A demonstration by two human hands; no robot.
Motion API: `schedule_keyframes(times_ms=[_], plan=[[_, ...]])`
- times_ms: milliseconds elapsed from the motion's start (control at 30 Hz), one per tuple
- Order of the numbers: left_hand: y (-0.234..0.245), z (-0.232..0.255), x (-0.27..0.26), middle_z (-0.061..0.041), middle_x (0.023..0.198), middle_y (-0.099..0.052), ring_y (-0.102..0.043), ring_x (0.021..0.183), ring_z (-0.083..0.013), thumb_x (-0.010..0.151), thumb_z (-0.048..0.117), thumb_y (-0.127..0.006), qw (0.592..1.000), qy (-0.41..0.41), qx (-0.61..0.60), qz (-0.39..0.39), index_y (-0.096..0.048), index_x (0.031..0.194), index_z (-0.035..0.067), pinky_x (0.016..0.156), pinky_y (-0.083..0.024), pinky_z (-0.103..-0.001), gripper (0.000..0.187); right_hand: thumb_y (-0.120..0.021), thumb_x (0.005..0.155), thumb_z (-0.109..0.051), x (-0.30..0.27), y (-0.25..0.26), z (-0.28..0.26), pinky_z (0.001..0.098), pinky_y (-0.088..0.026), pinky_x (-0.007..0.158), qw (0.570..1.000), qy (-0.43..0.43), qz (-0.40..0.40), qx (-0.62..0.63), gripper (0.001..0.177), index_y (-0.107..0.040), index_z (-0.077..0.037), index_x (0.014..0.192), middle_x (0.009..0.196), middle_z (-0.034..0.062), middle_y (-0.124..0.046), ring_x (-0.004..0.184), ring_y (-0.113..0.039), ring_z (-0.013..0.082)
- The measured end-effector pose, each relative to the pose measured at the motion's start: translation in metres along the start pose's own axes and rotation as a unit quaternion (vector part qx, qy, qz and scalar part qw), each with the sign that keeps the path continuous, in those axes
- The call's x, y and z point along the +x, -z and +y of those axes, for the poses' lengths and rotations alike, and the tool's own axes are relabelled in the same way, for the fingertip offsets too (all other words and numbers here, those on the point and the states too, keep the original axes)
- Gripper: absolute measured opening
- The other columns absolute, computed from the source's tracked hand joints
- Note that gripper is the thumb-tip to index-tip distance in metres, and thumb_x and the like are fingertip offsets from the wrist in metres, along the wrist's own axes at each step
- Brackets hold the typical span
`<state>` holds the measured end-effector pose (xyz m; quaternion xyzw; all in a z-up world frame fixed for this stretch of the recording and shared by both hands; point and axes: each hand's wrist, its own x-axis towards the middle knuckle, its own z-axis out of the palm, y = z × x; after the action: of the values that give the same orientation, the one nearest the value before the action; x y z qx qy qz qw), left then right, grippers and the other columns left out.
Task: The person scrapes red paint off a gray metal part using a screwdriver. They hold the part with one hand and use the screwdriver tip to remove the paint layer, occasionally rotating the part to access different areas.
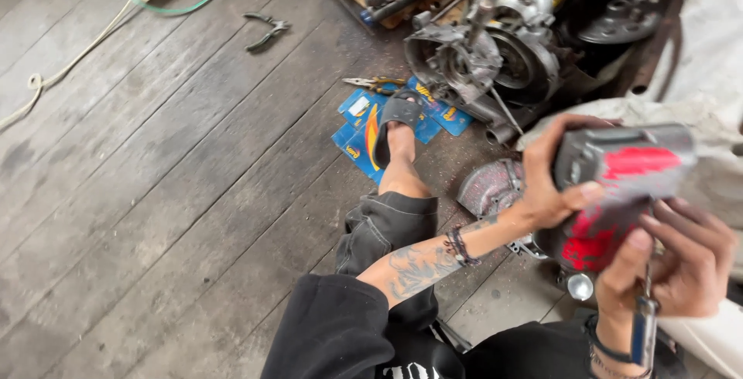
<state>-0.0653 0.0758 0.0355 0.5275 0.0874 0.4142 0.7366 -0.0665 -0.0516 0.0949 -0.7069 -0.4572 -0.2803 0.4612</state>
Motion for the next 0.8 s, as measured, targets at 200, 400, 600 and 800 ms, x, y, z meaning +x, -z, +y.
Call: schedule_keyframes(times_ms=[200, 400, 600, 800], plan=[[0.012, -0.002, 0.015, -0.001, 0.114, -0.065, -0.061, 0.105, -0.0108, 0.082, 0.075, -0.06, 0.994, 0.021, -0.107, 0.021, -0.054, 0.129, 0.006, 0.096, -0.049, -0.029, 0.084, -0.065, 0.108, 0.005, 0.039, -0.007, -0.008, 0.0527, -0.059, 0.098, 0.998, -0.011, -0.025, 0.054, 0.014, -0.059, 0.017, 0.104, 0.105, 0.0355, -0.067, 0.104, -0.07, 0.0494], [0.008, 0.0, 0.018, -0.002, 0.111, -0.065, -0.061, 0.1, -0.0117, 0.081, 0.075, -0.058, 0.997, -0.004, -0.068, 0.041, -0.054, 0.126, 0.007, 0.091, -0.049, -0.029, 0.082, -0.073, 0.108, 0.012, 0.044, -0.011, -0.01, 0.0472, -0.056, 0.106, 0.994, -0.068, -0.027, 0.079, 0.012, -0.063, 0.013, 0.1, 0.107, 0.0315, -0.071, 0.111, -0.071, 0.0465], [0.007, -0.014, 0.014, 0.002, 0.106, -0.063, -0.058, 0.093, -0.0089, 0.078, 0.078, -0.063, 0.996, 0.043, -0.08, 0.001, -0.055, 0.125, 0.01, 0.084, -0.047, -0.026, 0.083, -0.068, 0.111, 0.004, 0.022, 0.003, 0.044, 0.0545, -0.06, 0.112, 0.982, -0.086, -0.016, 0.165, 0.017, -0.059, 0.017, 0.107, 0.115, 0.0381, -0.058, 0.114, -0.066, 0.0496], [0.018, -0.032, 0.013, 0.006, 0.105, -0.06, -0.053, 0.096, -0.0074, 0.083, 0.069, -0.057, 0.994, 0.087, -0.044, -0.04, -0.057, 0.122, 0.013, 0.088, -0.042, -0.027, 0.068, -0.045, 0.123, -0.024, -0.024, 0.012, 0.08, 0.0614, -0.058, 0.118, 0.966, -0.147, 0.028, 0.211, 0.043, -0.05, 0.01, 0.097, 0.103, 0.0279, -0.049, 0.121, -0.067, 0.0572]])
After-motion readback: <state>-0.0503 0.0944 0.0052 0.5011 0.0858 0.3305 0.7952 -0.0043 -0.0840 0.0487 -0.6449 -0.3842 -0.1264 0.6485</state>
